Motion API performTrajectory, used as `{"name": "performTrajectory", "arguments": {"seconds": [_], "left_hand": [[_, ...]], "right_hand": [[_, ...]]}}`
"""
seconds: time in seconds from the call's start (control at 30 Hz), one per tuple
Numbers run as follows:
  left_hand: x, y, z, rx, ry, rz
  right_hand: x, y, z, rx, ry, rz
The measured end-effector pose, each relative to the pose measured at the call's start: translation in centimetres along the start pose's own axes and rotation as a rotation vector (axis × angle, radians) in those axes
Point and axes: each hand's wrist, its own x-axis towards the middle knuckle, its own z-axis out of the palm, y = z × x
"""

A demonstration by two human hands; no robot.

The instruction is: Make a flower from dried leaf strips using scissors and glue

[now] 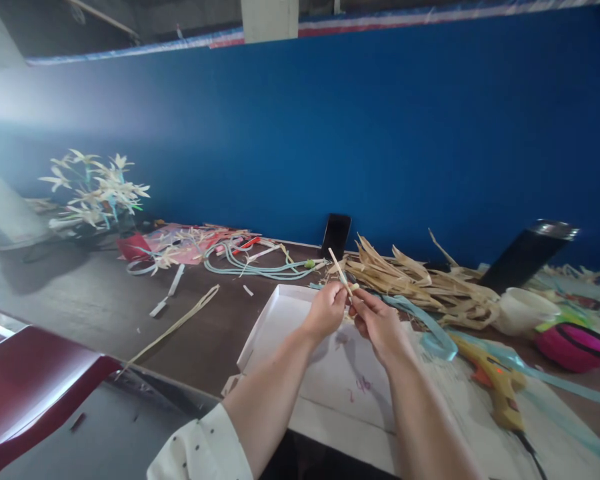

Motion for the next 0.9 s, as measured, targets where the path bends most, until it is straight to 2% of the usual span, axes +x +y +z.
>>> {"name": "performTrajectory", "arguments": {"seconds": [0.13,0.3,0.47,0.53,0.6,0.67,0.73,0.9], "left_hand": [[-0.1,-0.1,-0.2,0.12,0.002,0.044],[-0.2,-0.3,-0.1,0.249,0.062,0.076],[-0.2,0.0,-0.3,0.243,0.054,0.118],[-0.1,0.2,-0.5,0.225,0.063,0.092],[-0.1,0.2,-0.6,0.217,0.06,0.046],[-0.1,0.1,-0.5,0.243,0.011,0.027],[-0.3,-0.1,0.0,0.276,-0.032,0.054],[-0.8,-0.3,1.0,0.266,-0.155,0.087]], "right_hand": [[0.2,0.3,-0.2,-0.081,0.066,-0.05],[-0.1,0.1,-0.3,-0.361,0.094,-0.215],[0.2,0.0,-1.5,-0.484,0.262,-0.282],[0.6,0.2,-2.3,-0.415,0.399,-0.255],[1.1,0.4,-2.9,-0.198,0.561,-0.221],[1.4,0.3,-3.0,0.049,0.651,-0.235],[1.3,0.0,-2.6,0.196,0.659,-0.283],[0.7,-0.9,-1.5,0.292,0.608,-0.287]]}}
